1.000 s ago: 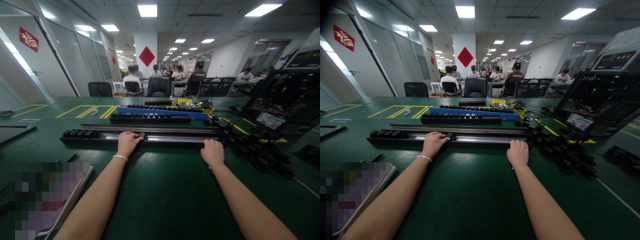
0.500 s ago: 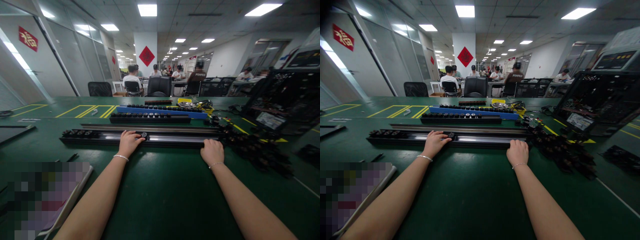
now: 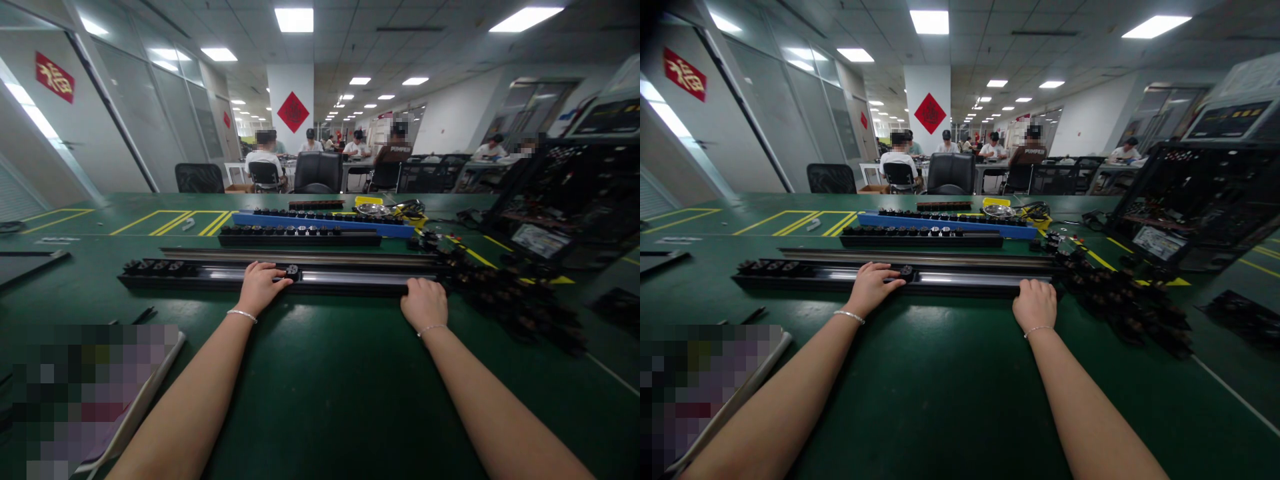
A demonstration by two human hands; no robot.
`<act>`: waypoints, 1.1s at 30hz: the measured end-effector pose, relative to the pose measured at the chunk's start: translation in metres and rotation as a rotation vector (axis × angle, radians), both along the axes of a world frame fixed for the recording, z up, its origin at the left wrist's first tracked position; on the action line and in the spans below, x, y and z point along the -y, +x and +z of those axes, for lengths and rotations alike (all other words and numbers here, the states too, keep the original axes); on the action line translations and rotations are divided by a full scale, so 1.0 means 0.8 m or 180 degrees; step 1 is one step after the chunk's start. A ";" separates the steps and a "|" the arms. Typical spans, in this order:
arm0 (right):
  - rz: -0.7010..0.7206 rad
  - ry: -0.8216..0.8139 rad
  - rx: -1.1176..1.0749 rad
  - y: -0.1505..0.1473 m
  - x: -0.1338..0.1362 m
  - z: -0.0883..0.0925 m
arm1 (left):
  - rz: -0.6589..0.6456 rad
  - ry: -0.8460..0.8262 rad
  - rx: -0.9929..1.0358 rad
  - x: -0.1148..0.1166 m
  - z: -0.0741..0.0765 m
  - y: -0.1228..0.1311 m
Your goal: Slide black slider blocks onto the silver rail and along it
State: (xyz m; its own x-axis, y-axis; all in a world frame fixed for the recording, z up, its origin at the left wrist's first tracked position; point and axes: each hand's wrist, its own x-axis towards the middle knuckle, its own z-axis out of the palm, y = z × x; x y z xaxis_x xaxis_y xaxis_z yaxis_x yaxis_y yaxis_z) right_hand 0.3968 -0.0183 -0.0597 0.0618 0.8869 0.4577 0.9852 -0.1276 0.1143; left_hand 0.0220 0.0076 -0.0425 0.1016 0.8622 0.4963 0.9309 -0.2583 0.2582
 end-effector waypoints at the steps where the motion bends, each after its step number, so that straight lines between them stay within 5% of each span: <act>1: -0.0005 0.0001 0.0005 0.000 0.000 0.000 | -0.0015 0.0002 -0.0005 0.000 0.000 0.000; 33: -0.0032 0.0033 0.0067 -0.002 0.001 0.001 | -0.0458 0.0053 -0.0294 0.004 -0.002 0.013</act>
State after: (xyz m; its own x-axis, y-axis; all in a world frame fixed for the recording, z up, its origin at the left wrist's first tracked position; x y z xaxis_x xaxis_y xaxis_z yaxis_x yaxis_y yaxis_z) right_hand 0.3955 -0.0192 -0.0593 0.0610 0.8815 0.4682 0.9813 -0.1388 0.1334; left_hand 0.0324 0.0043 -0.0439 0.2692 0.8272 0.4932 0.9036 -0.3941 0.1678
